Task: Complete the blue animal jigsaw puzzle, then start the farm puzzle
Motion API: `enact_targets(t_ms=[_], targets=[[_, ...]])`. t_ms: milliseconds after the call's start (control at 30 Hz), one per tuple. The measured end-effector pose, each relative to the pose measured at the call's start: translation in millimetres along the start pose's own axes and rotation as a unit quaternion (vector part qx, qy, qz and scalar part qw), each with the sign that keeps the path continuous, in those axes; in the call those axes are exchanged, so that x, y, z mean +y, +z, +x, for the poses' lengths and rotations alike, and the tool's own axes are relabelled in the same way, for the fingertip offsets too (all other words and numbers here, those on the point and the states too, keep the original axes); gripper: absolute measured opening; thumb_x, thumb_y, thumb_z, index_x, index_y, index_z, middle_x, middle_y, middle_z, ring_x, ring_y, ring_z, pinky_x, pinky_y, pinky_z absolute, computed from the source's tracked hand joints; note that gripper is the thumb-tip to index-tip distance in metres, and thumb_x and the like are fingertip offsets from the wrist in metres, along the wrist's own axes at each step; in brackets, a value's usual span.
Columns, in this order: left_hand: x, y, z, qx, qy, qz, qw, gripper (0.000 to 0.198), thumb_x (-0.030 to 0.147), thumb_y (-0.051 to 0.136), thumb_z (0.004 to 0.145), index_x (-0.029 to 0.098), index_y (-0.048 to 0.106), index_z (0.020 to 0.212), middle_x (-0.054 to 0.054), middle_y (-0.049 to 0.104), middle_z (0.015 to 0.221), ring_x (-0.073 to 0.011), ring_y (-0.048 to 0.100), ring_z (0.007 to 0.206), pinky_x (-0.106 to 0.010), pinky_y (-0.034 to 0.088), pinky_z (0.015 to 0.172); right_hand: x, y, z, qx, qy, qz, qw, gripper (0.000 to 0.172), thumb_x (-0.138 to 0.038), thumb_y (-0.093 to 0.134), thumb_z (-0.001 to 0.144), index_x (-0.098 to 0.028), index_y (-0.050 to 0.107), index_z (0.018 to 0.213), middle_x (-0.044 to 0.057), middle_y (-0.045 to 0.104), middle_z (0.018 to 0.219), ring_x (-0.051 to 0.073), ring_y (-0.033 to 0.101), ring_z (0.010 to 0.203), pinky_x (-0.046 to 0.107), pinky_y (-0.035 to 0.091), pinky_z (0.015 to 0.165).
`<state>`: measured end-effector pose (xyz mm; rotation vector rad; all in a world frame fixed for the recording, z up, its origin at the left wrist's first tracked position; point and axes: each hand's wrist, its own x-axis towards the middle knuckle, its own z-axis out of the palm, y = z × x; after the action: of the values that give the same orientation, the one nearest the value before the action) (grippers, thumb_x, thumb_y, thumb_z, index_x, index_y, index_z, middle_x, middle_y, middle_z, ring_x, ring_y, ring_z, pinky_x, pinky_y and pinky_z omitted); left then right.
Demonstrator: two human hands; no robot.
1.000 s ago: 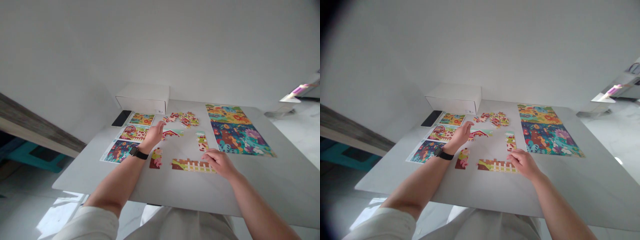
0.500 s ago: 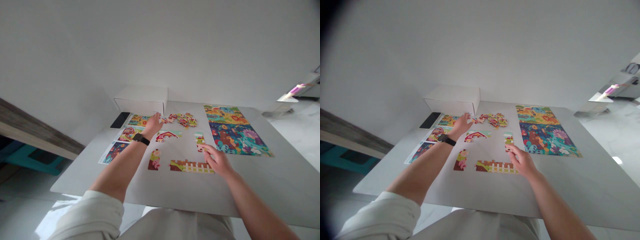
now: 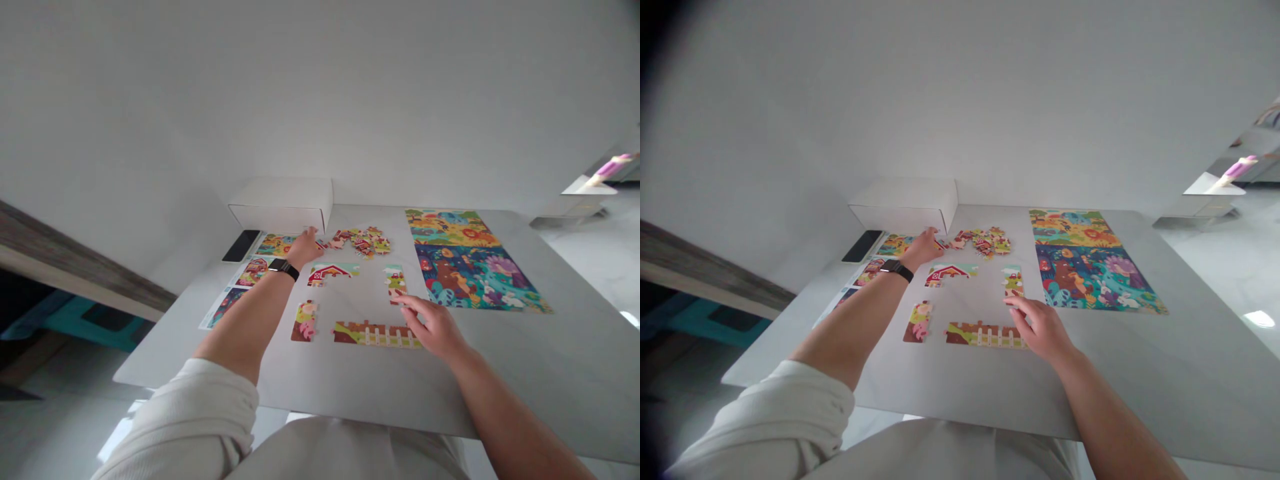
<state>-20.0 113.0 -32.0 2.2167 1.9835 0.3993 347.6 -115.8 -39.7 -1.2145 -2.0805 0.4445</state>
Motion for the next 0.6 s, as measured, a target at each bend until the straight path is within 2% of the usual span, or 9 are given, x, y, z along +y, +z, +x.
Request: enact_targets(t_ms=[133,267,333,433,600], targets=[[-9,-12.5,-27,0.039,0.018,0.006,0.999,0.072,0.023,0.075,0.085,0.015,0.048,0.151,-0.019,0.068,0.14,-0.0331,0.072,0.125,-0.042,0.057,0.107,-5,0,1,-0.001,0.007,0.0,1.0,0.031,-0.031,0.051,0.11,-0.028,0.073,0.131,0.009,0.083,0.129,0.026,0.082,0.115,0.039,0.063,0.102],[-3,-20.5,-58,0.116,0.066,-0.037,0.99,0.066,0.027,0.072,0.09,0.016,0.048,0.151,-0.019,0.066,0.143,-0.0326,0.07,0.127,-0.042,0.056,0.11,-8,0,5,0.0,0.025,-0.003,1.0,0.031,-0.033,0.053,0.108,-0.029,0.073,0.131,0.009,0.083,0.13,0.026,0.084,0.105,0.04,0.064,0.099],[1,-21.4,-66,0.129,0.084,-0.058,0.986,0.065,0.026,0.072,0.091,0.017,0.048,0.152,-0.019,0.066,0.143,-0.0322,0.069,0.128,-0.042,0.056,0.111,-7,2,7,0.001,0.031,-0.008,0.999,0.031,-0.034,0.053,0.108,-0.029,0.073,0.13,0.009,0.084,0.128,0.026,0.084,0.102,0.04,0.065,0.097],[2,-19.5,-65,0.113,0.073,-0.066,0.989,0.067,0.024,0.072,0.09,0.017,0.048,0.153,-0.018,0.067,0.142,-0.0319,0.07,0.127,-0.042,0.057,0.109,-4,4,10,-0.001,0.035,-0.016,0.999,0.031,-0.033,0.053,0.107,-0.028,0.074,0.129,0.009,0.085,0.124,0.026,0.083,0.104,0.04,0.065,0.095],[-7,-12.1,-37,0.068,0.03,-0.051,0.996,0.067,0.025,0.074,0.088,0.014,0.051,0.15,-0.02,0.071,0.135,-0.0331,0.073,0.121,-0.043,0.059,0.104,1,-7,25,-0.037,0.037,-0.056,0.997,0.03,-0.031,0.055,0.105,-0.029,0.074,0.129,0.007,0.085,0.116,0.025,0.082,0.101,0.04,0.064,0.094]])
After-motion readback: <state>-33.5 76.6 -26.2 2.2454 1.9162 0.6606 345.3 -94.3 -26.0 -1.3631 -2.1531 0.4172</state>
